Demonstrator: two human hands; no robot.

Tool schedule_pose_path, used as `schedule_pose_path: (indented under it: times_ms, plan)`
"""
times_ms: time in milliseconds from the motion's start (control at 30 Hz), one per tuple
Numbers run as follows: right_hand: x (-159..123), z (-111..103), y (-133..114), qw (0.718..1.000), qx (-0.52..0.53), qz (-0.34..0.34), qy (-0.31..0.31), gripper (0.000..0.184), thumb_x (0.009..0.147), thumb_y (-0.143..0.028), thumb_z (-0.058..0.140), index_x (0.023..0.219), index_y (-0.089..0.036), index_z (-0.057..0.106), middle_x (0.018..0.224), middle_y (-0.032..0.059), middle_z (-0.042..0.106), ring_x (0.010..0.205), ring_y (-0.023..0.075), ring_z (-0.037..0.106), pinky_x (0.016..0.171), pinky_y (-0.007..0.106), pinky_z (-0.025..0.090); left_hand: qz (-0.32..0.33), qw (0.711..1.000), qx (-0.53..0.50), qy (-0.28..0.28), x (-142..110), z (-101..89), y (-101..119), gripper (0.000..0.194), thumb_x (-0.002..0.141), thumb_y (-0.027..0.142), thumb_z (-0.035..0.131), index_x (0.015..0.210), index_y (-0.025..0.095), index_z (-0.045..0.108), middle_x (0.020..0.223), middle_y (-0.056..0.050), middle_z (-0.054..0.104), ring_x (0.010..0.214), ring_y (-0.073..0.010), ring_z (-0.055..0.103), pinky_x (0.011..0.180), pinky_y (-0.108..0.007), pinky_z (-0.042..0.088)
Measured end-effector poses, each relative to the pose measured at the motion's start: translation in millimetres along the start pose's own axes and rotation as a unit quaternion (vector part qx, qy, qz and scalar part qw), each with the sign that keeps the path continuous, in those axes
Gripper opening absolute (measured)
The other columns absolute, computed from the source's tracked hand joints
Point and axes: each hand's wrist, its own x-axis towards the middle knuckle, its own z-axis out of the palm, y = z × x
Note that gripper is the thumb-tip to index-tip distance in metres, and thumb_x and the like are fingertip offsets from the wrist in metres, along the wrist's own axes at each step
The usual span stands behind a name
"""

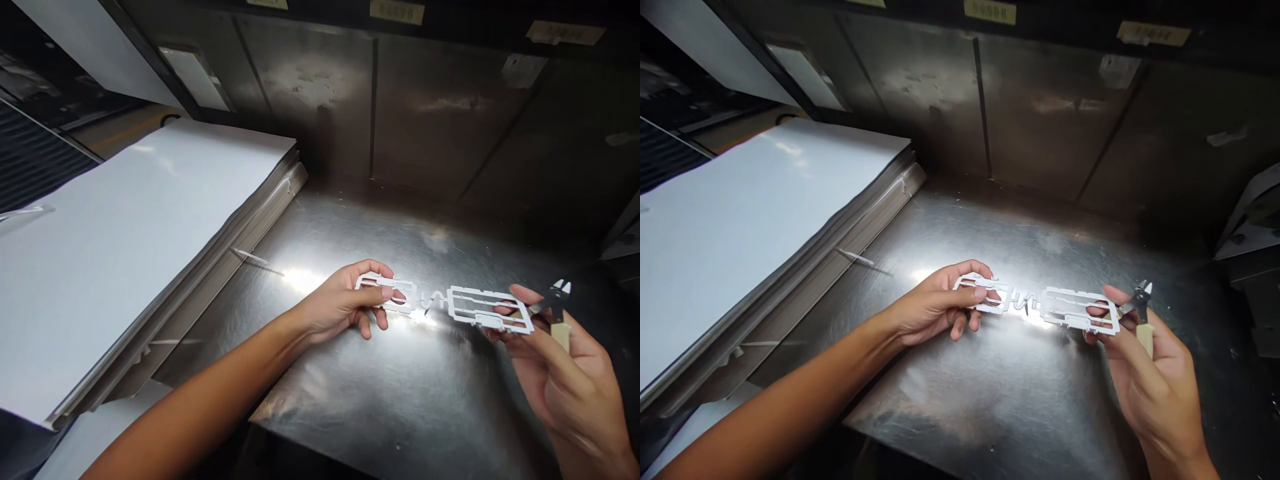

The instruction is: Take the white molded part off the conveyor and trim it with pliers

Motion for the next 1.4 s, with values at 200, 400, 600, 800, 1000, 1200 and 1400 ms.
schedule_pose_path:
  times_ms: [200,400,600,800,1000,1200,1400]
  plan:
    - [-4.3,0.0,1.8,0.997,-0.033,-0.066,0.034,0.032,0.104,-0.055,0.088,0.113,-0.024,0.087,0.083,0.0079,0.067,0.073,0.0220,0.063,0.054,0.026,0.052,0.119,0.989,0.043,0.073,-0.8,6.8,-5.2,0.053,0.092,0.041,0.097,0.129,0.017,0.068,0.121,-0.017,0.081,0.082,-0.0244,0.084,0.060,-0.023,0.069]
    - [-29.6,8.1,22.1,0.966,-0.185,-0.075,-0.163,0.038,0.120,-0.058,0.065,0.119,-0.024,0.084,0.091,0.0063,0.071,0.069,0.0182,0.065,0.059,0.024,0.058,0.090,0.993,-0.004,0.072,-5.2,13.5,-13.0,0.045,0.095,0.038,0.096,0.129,0.017,0.075,0.122,-0.014,0.083,0.094,-0.0291,0.086,0.075,-0.022,0.071]
    - [-36.4,16.7,23.6,0.937,-0.252,-0.087,-0.227,0.035,0.126,-0.052,0.055,0.128,-0.027,0.080,0.094,0.0016,0.069,0.073,0.0162,0.063,0.064,0.023,0.053,0.057,0.997,-0.008,0.058,-14.4,27.2,-15.4,0.047,0.095,0.037,0.097,0.131,0.017,0.074,0.120,-0.014,0.084,0.096,-0.0309,0.085,0.080,-0.020,0.071]
    - [-34.9,26.0,19.8,0.929,-0.261,-0.105,-0.238,0.033,0.126,-0.048,0.056,0.111,-0.027,0.077,0.085,-0.0023,0.065,0.071,0.0160,0.061,0.084,0.025,0.057,0.067,0.997,0.013,0.021,-18.1,33.0,-17.4,0.037,0.100,0.035,0.092,0.126,0.016,0.073,0.118,-0.012,0.085,0.096,-0.0291,0.085,0.080,-0.022,0.073]
    - [-35.8,24.5,25.1,0.931,-0.245,-0.104,-0.251,0.025,0.127,-0.044,0.055,0.131,-0.031,0.076,0.114,-0.0004,0.073,0.098,0.0180,0.072,0.091,0.026,0.057,0.069,0.997,0.018,0.010,-18.2,35.3,-21.6,0.035,0.101,0.035,0.091,0.125,0.017,0.072,0.119,-0.011,0.084,0.098,-0.0287,0.085,0.082,-0.023,0.073]
    - [-36.6,22.8,25.2,0.931,-0.246,-0.107,-0.249,0.025,0.127,-0.043,0.055,0.138,-0.033,0.076,0.114,-0.0010,0.074,0.100,0.0178,0.072,0.096,0.026,0.056,0.071,0.997,0.020,0.017,-18.0,36.6,-19.8,0.035,0.100,0.035,0.092,0.124,0.017,0.073,0.118,-0.010,0.085,0.098,-0.0282,0.085,0.080,-0.021,0.073]
    - [-36.5,22.9,22.9,0.931,-0.246,-0.109,-0.248,0.025,0.127,-0.044,0.056,0.136,-0.033,0.076,0.113,-0.0013,0.074,0.096,0.0172,0.072,0.093,0.026,0.057,0.072,0.997,0.022,0.017,-18.7,35.9,-20.5,0.035,0.101,0.035,0.092,0.124,0.017,0.073,0.118,-0.010,0.085,0.098,-0.0280,0.085,0.081,-0.022,0.073]
